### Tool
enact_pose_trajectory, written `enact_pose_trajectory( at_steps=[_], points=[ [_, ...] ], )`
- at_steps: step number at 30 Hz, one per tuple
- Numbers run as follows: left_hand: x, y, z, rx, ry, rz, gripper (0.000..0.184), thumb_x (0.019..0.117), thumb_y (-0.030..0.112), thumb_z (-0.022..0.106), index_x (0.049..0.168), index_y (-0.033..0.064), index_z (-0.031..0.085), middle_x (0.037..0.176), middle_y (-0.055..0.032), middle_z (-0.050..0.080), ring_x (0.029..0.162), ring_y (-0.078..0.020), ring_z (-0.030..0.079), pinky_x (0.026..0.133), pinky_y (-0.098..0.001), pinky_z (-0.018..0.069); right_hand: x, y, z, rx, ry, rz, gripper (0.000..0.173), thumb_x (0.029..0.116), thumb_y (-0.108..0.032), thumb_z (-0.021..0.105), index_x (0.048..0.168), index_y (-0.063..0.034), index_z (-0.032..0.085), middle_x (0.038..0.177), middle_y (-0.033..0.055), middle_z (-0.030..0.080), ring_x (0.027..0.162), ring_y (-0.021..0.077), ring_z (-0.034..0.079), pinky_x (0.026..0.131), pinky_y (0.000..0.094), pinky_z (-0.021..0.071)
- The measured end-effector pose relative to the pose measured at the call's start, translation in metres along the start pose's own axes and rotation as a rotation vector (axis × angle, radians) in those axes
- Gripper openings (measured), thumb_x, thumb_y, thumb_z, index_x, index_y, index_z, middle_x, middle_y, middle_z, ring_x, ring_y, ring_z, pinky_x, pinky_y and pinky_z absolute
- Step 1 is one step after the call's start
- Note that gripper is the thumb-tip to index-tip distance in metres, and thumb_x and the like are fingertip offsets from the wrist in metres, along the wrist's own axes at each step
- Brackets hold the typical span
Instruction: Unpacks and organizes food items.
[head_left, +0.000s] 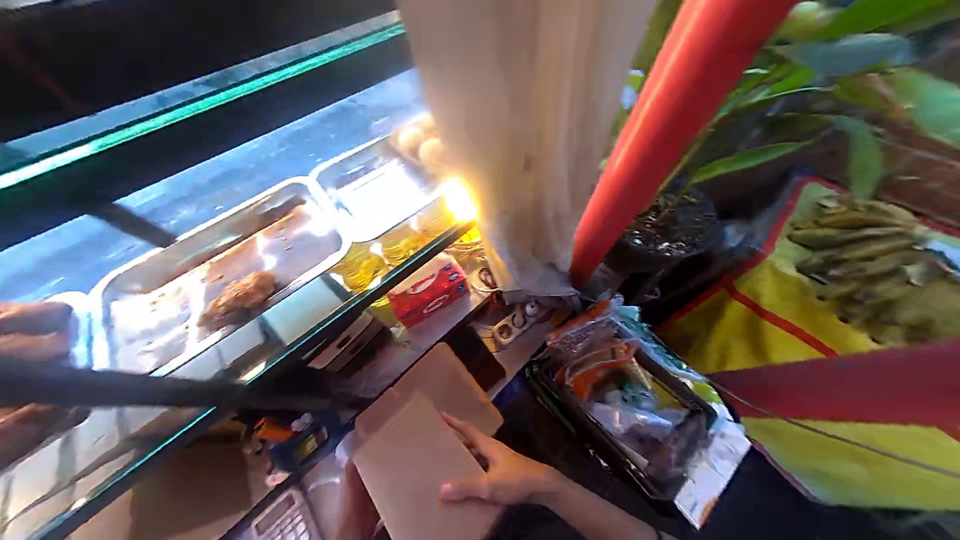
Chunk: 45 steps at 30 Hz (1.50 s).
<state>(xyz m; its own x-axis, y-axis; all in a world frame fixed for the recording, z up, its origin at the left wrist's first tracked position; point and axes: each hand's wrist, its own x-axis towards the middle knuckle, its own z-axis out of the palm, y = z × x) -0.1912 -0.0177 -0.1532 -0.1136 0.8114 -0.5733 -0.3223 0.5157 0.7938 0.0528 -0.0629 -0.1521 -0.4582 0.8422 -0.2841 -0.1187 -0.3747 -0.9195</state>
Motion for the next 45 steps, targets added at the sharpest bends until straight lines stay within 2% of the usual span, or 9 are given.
enact_pose_trajectory(
  at_steps=[9, 13, 19, 22, 28, 34, 37, 41, 45],
  points=[
    [0.106, -0.003, 0.029, 0.651, 0.322, 0.345, 0.041, 0.1085, 0.021, 0.044, 0.132, -0.0091, 0.058, 0.131, -0.0272, 0.061, 0.123, -0.0307, 0.059, 0.107, -0.0473, 0.0449, 0.053, 0.035, -0.005, -0.464, 0.422, -0.062, 0.07, 0.0979, -0.042, 0.067, 0.157, -0.0132, 0.043, 0.16, 0.0214, 0.038, 0.146, 0.0364, 0.04, 0.119, 0.0518, 0.0376],
    [0.06, 0.001, 0.059, 0.875, 0.319, 0.794, 0.043, 0.1045, 0.016, 0.05, 0.136, -0.0125, 0.053, 0.137, -0.0331, 0.055, 0.129, -0.0374, 0.056, 0.108, -0.0428, 0.0457, -0.058, 0.007, -0.074, -0.585, 0.896, -0.003, 0.024, 0.0996, -0.014, 0.056, 0.113, -0.0084, 0.074, 0.116, 0.0074, 0.072, 0.107, 0.0162, 0.069, 0.096, 0.0353, 0.0578],
    [-0.037, -0.09, 0.237, 0.727, -0.756, 0.895, 0.019, 0.0947, 0.008, 0.062, 0.11, -0.0003, 0.071, 0.108, -0.0088, 0.072, 0.101, -0.0134, 0.069, 0.09, -0.0316, 0.06, -0.152, 0.071, -0.203, -0.624, 1.056, 0.753, 0.107, 0.0748, -0.025, 0.089, 0.163, -0.0201, 0.027, 0.159, 0.0285, 0.034, 0.13, 0.0518, 0.052, 0.097, 0.0671, 0.0507],
    [-0.044, -0.162, 0.305, 0.885, -1.157, 0.675, 0.022, 0.0935, 0.008, 0.063, 0.111, 0.0073, 0.075, 0.115, -0.0071, 0.072, 0.109, -0.0167, 0.068, 0.095, -0.0348, 0.0579, -0.141, 0.097, -0.199, -0.537, 1.077, 0.849, 0.092, 0.0852, -0.029, 0.078, 0.162, -0.0166, 0.029, 0.14, 0.0299, 0.055, 0.11, 0.0495, 0.065, 0.088, 0.0647, 0.0544],
    [-0.032, -0.168, 0.359, 1.396, -0.834, 1.2, 0.04, 0.0869, 0.022, 0.072, 0.127, 0.0163, 0.072, 0.141, -0.0174, 0.06, 0.135, -0.0438, 0.05, 0.111, -0.0646, 0.0371, -0.171, 0.091, -0.147, -0.552, 1.148, 0.742, 0.044, 0.0842, -0.014, 0.074, 0.128, -0.0107, 0.069, 0.123, 0.0167, 0.071, 0.11, 0.0391, 0.069, 0.089, 0.0616, 0.0555],
    [0.0, -0.153, 0.347, 1.711, -0.619, 1.243, 0.063, 0.0759, 0.03, 0.087, 0.126, -0.0009, 0.067, 0.113, -0.0222, 0.071, 0.108, -0.0447, 0.067, 0.097, -0.0679, 0.0434, -0.205, 0.108, -0.124, -0.681, 1.195, 0.378, 0.028, 0.0668, -0.021, 0.084, 0.092, -0.0114, 0.078, 0.111, 0.0144, 0.07, 0.116, 0.0388, 0.062, 0.095, 0.0562, 0.0532],
    [-0.003, -0.143, 0.335, 1.658, -0.752, 1.295, 0.024, 0.0741, 0.022, 0.082, 0.093, 0.0072, 0.078, 0.089, -0.0118, 0.075, 0.089, -0.0354, 0.072, 0.098, -0.0686, 0.0416, -0.2, 0.105, -0.15, -0.426, 0.987, 0.441, 0.039, 0.0779, -0.021, 0.081, 0.112, -0.0036, 0.072, 0.142, 0.0202, 0.054, 0.13, 0.0368, 0.055, 0.105, 0.0487, 0.0507],
    [-0.054, -0.133, 0.312, 1.554, -1.302, 1.011, 0.019, 0.0764, 0.007, 0.078, 0.095, 0.0038, 0.076, 0.089, -0.0121, 0.075, 0.09, -0.0351, 0.073, 0.107, -0.0786, 0.0288, -0.172, 0.137, -0.206, -0.282, 0.915, 0.629, 0.098, 0.0797, -0.022, 0.081, 0.159, -0.003, 0.028, 0.162, 0.0275, 0.03, 0.143, 0.0441, 0.044, 0.113, 0.0572, 0.0422],
    [-0.084, -0.151, 0.292, 1.445, -1.573, 0.661, 0.015, 0.0774, 0.004, 0.074, 0.092, 0.0014, 0.074, 0.088, -0.0144, 0.073, 0.087, -0.0339, 0.072, 0.088, -0.0593, 0.0541, -0.164, 0.131, -0.211, -0.214, 1.026, 0.77, 0.045, 0.1096, -0.018, 0.041, 0.152, -0.0036, 0.047, 0.146, 0.0259, 0.055, 0.133, 0.0437, 0.055, 0.112, 0.0576, 0.0416]
  ],
)
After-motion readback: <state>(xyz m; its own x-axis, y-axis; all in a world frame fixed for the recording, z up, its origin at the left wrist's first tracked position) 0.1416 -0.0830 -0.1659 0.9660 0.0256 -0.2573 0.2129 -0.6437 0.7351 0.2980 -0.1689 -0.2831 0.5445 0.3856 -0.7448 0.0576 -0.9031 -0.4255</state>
